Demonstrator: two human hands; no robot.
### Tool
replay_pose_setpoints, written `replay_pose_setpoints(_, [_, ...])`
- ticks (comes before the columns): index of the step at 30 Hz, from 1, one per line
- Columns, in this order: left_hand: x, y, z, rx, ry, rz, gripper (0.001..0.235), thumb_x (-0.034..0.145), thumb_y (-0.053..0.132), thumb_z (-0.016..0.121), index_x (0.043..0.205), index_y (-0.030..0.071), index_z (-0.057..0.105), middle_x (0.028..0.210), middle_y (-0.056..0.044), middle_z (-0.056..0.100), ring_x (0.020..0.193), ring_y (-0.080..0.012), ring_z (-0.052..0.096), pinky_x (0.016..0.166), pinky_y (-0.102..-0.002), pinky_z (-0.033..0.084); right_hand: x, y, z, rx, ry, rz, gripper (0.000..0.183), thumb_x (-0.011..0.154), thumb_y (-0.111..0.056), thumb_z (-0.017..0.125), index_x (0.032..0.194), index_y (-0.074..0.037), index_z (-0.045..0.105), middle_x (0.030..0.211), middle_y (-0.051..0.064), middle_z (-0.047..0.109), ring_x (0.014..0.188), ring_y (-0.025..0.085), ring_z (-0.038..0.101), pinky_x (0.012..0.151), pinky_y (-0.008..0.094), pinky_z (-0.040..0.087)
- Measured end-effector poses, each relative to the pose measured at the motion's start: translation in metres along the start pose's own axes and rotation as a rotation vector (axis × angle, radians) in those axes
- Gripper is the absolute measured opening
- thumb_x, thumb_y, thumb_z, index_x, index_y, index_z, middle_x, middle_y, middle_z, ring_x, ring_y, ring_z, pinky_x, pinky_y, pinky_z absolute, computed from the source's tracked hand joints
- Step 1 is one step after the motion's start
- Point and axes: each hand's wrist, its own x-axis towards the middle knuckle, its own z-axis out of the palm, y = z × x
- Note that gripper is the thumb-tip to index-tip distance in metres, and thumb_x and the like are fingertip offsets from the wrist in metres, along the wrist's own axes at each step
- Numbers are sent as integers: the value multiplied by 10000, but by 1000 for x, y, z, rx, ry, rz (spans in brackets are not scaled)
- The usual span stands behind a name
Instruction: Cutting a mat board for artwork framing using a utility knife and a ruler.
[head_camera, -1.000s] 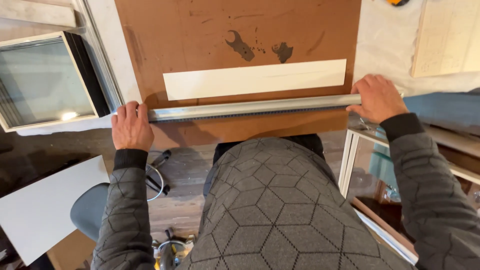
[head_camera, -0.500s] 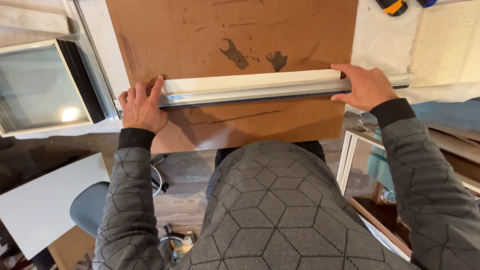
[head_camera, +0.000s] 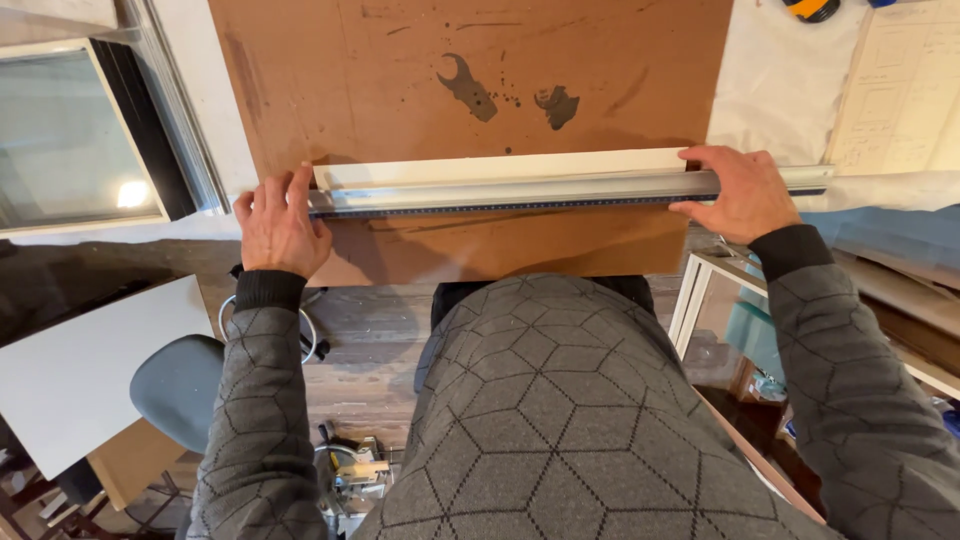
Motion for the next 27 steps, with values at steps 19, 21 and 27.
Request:
replay_pose_setpoints(19, [0,-6,16,-59,196,3,414,844,75,722,1255,93,672,1304,-84,608,1231,-304,568,1075,-479,389,-6,11,8,-51,259,12,512,823,-335,925,1239,-113,727,1244,76,582,1221,320,526,1114,470,446])
replay_pose_setpoints(21, [0,-4,16,-95,199,-18,442,845,68,728,1282,81,668,1333,-87,607,1257,-305,566,1090,-475,387,-12,19,12,-28,271,13,484,838,-314,932,1233,-119,732,1230,70,575,1226,317,527,1101,442,450])
replay_pose_setpoints(27, [-1,-4,14,-154,208,-72,538,826,61,775,1351,49,661,1382,-93,599,1299,-305,553,1113,-466,378,-17,34,24,-16,302,12,444,827,-258,925,1214,-127,750,1209,58,573,1187,296,527,1100,411,458])
